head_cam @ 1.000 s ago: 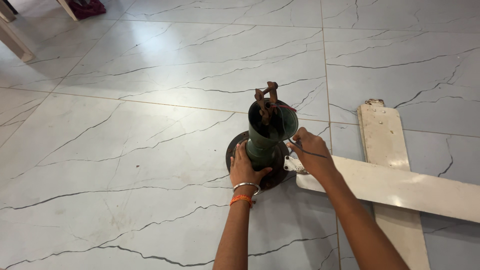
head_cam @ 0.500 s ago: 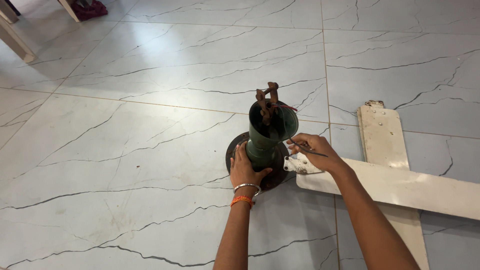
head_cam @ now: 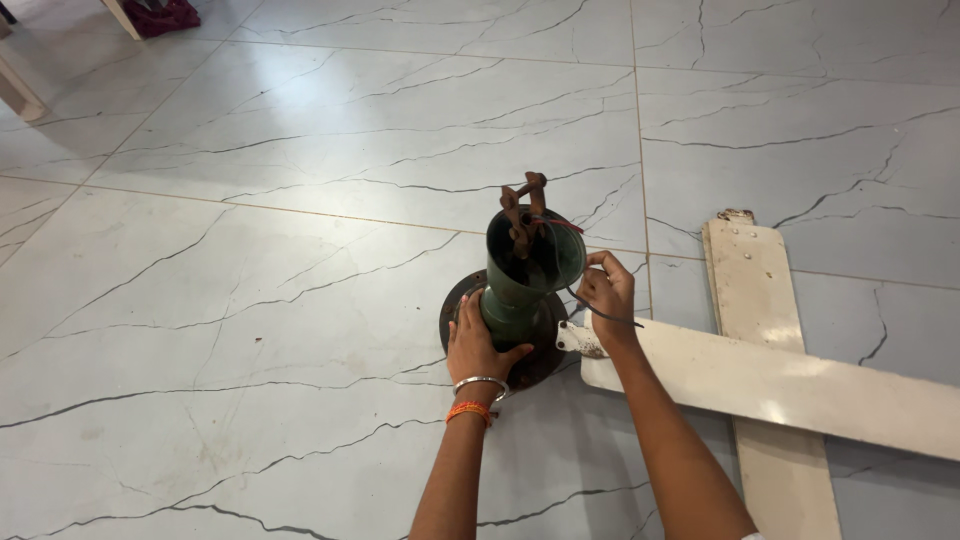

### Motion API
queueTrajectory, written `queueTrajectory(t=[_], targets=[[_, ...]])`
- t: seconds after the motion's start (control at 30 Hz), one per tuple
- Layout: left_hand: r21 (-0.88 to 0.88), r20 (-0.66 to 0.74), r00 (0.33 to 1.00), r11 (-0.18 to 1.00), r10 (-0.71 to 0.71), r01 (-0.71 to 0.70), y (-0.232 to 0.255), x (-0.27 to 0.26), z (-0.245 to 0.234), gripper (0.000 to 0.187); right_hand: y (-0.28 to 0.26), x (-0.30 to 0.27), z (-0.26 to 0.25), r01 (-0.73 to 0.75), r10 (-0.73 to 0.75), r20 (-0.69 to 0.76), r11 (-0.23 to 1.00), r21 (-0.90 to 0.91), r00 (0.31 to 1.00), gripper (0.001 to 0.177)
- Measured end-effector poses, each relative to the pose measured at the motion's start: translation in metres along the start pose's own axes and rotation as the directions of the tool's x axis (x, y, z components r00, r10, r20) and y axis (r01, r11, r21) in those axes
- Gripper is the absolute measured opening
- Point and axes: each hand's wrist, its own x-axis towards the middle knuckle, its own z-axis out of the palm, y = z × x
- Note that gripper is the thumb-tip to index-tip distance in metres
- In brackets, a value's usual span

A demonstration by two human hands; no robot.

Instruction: The person is assembling a ceiling fan by attaching blades to the motor housing using a screwdriver. They align each blade, insert screws, and tighten them to secure the blades in place.

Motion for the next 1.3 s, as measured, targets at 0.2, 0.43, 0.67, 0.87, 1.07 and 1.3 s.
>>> queueTrajectory(t=[0.2,0.43,0.67,0.87,1.07,1.3], targets=[[-0.013,0.037,0.999,1.000,0.026,-0.026,-0.003,0.003,-0.001,0.121,0.019,0.008,-0.003,0.021,-0.034,0.274,0.999,0.049,0.961,0.028],[-0.036,0.040,0.998,0.998,0.044,-0.042,-0.002,0.005,-0.004,0.121,-0.009,0.004,0.019,-0.077,0.075,0.096,0.997,0.014,0.993,0.021],[-0.039,0.042,0.998,0.999,0.038,-0.037,-0.003,0.004,-0.003,0.120,-0.020,0.006,-0.010,-0.185,0.179,0.198,0.983,0.012,0.964,0.022],[-0.017,0.030,0.999,1.000,0.019,-0.018,0.000,0.002,-0.003,0.119,-0.036,0.002,-0.031,-0.006,0.017,0.008,0.692,-0.722,1.000,0.027],[0.014,0.015,1.000,1.000,0.002,-0.003,0.001,0.000,-0.001,0.119,-0.074,0.014,-0.005,-0.105,0.408,0.043,0.335,-0.936,0.912,0.026],[0.020,0.005,1.000,0.999,-0.028,0.027,0.004,-0.001,-0.001,0.120,-0.105,0.017,0.012,0.233,0.353,0.324,0.275,-0.933,0.878,0.021]])
